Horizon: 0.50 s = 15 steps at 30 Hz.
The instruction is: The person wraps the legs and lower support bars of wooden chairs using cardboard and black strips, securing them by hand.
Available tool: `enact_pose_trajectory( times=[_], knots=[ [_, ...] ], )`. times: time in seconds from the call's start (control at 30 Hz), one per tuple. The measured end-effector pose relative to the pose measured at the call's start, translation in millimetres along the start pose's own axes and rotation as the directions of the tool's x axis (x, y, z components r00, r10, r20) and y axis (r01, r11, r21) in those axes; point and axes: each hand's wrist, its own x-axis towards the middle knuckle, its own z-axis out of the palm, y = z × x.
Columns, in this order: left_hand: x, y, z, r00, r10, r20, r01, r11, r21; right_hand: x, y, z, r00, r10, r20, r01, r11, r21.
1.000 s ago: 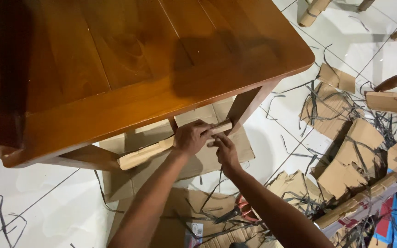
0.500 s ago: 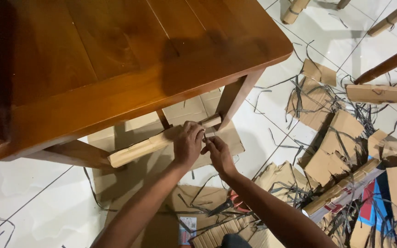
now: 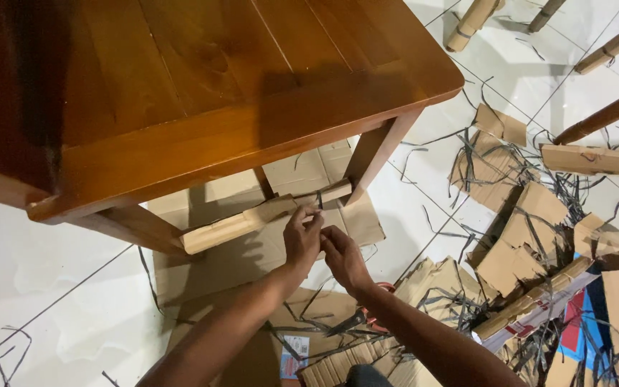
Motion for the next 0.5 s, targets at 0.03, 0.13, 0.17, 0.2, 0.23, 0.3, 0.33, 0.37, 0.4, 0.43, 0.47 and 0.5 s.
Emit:
enact_pose_trajectory(
  times=[0.03,0.13,0.17,0.2,0.23,0.3,0.33,0.37,0.4,0.43,0.47,0.5],
  knots=[
    [-0.4,0.3,-2.0,1.0,-0.001,-0.002,0.001,1.0,-0.001,-4.8,-7.4,1.2,1.0,0.0,0.002,0.0,1.0,-0.001],
    [-0.3,0.3,-5.3,1.0,-0.025,0.002,0.025,1.0,0.015,-13.0,-17.5,1.0,1.0,-0.002,0.028,0.002,1.0,0.015],
    [-0.3,-0.6,-5.3,0.999,-0.05,0.012,0.05,0.999,0.005,-12.5,-12.4,-1.0,0.998,-0.008,0.061,0.011,0.999,-0.041],
    [-0.3,-1.3,-5.2,0.997,-0.076,0.023,0.076,0.997,-0.005,-12.0,-7.5,-3.1,0.995,-0.013,0.095,0.022,0.995,-0.097],
    [1.3,-4.7,-5.9,0.997,-0.073,0.021,0.073,0.997,-0.006,-9.0,-3.3,-5.4,0.995,-0.016,0.097,0.025,0.995,-0.097],
    [4.1,-12.1,-7.0,0.999,0.007,0.034,-0.009,0.998,0.07,-3.2,5.7,-10.2,0.996,0.053,0.078,-0.047,0.995,-0.085],
    [5.6,-12.8,-6.8,0.999,0.007,0.033,-0.01,0.997,0.071,6.0,7.6,-14.7,0.996,0.052,0.079,-0.046,0.995,-0.084],
    [5.8,-14.3,-6.4,0.998,0.051,0.035,-0.054,0.992,0.115,14.0,10.4,-19.4,0.999,0.038,0.024,-0.036,0.997,-0.075],
    [6.3,-16.1,-5.9,0.995,0.094,0.039,-0.099,0.982,0.16,22.3,13.3,-24.2,0.999,0.024,-0.032,-0.027,0.997,-0.067],
    [3.2,-10.3,-7.2,0.995,0.091,0.04,-0.096,0.982,0.161,31.9,7.6,-25.7,0.999,0.027,-0.031,-0.03,0.997,-0.066],
    [0.3,-4.6,-8.4,0.994,0.099,0.042,-0.104,0.979,0.175,41.7,1.9,-27.3,0.997,0.036,-0.071,-0.045,0.992,-0.121],
    [-2.8,1.1,-9.4,0.993,0.107,0.045,-0.114,0.975,0.19,51.3,-3.5,-29.2,0.993,0.042,-0.112,-0.062,0.983,-0.176]
  ],
)
